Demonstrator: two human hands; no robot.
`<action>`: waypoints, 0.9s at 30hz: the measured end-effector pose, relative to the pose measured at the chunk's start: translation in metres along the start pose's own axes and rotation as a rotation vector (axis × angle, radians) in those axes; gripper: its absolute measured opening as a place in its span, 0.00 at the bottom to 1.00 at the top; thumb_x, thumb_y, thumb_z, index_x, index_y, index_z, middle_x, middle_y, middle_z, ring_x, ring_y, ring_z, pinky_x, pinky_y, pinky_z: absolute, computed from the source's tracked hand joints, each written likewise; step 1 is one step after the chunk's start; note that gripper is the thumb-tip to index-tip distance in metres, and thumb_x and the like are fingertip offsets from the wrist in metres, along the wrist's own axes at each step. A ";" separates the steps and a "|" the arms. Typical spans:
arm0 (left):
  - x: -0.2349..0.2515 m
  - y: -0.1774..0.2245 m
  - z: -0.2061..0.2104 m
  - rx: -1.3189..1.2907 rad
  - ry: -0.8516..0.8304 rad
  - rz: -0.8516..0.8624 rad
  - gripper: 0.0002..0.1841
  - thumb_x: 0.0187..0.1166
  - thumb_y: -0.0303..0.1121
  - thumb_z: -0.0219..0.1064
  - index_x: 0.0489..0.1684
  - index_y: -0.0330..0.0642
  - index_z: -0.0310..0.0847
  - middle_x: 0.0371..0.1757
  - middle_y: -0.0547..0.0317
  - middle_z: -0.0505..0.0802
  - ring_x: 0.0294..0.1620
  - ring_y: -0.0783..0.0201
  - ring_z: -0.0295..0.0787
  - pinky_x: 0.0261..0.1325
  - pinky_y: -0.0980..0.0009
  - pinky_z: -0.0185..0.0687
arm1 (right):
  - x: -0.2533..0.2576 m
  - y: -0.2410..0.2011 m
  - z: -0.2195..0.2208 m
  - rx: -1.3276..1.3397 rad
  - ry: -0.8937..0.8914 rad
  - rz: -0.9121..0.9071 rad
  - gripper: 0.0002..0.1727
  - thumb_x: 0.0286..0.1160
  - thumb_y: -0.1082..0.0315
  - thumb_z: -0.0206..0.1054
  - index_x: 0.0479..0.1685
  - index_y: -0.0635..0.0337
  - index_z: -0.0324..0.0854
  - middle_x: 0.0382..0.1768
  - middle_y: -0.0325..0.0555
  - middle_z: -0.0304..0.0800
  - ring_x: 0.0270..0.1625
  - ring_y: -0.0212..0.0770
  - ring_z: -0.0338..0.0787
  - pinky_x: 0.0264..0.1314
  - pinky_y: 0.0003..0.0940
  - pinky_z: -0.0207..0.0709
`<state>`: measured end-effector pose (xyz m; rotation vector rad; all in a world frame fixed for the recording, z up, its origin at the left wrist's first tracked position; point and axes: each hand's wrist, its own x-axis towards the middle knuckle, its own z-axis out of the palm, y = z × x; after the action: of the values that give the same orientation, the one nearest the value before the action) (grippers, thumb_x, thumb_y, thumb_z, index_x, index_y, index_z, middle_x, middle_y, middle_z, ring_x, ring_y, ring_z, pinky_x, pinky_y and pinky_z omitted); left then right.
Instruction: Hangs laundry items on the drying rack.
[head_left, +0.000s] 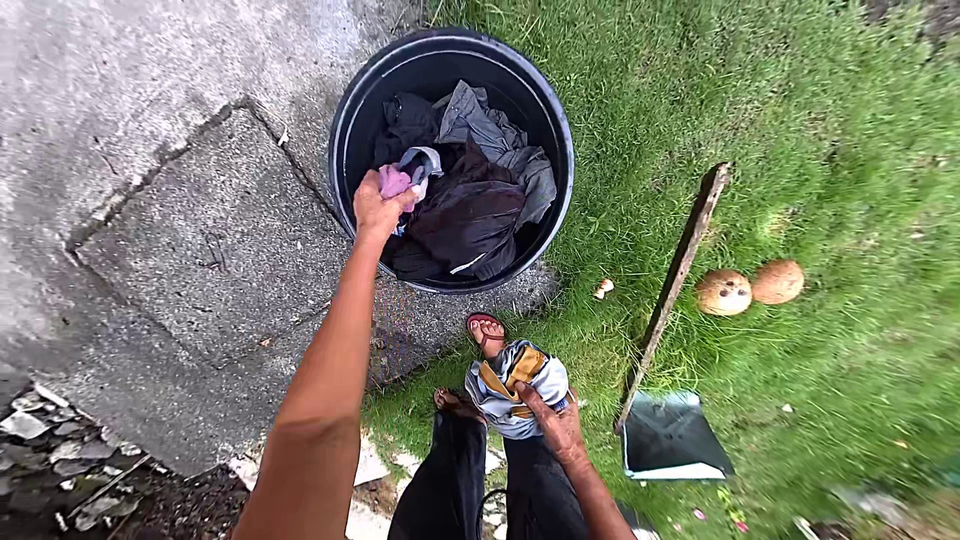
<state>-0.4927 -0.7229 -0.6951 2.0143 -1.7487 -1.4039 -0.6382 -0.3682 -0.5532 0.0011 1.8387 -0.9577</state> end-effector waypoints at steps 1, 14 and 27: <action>-0.021 0.001 -0.014 -0.165 0.081 0.050 0.32 0.66 0.35 0.82 0.66 0.26 0.76 0.58 0.42 0.90 0.60 0.59 0.89 0.69 0.59 0.84 | 0.001 -0.007 0.001 0.017 0.012 -0.013 0.27 0.57 0.73 0.78 0.58 0.75 0.77 0.43 0.41 0.95 0.47 0.23 0.93 0.59 0.20 0.87; -0.286 0.036 -0.170 -0.883 0.378 0.309 0.21 0.58 0.37 0.87 0.52 0.55 0.90 0.47 0.70 0.98 0.49 0.74 0.94 0.58 0.71 0.91 | 0.066 -0.140 0.057 0.001 -0.203 -0.140 0.32 0.70 0.56 0.74 0.73 0.57 0.70 0.52 0.39 0.90 0.53 0.32 0.91 0.59 0.35 0.88; -0.418 0.065 -0.120 -0.142 0.195 0.692 0.06 0.81 0.45 0.68 0.44 0.57 0.86 0.59 0.65 0.87 0.74 0.64 0.76 0.83 0.65 0.65 | -0.132 -0.120 0.107 0.818 -1.029 0.467 0.32 0.90 0.43 0.45 0.65 0.58 0.83 0.51 0.48 0.94 0.55 0.42 0.93 0.63 0.41 0.86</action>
<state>-0.4125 -0.4508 -0.3591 1.2271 -1.9144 -1.0235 -0.5408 -0.4620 -0.3955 0.3551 0.4108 -1.0222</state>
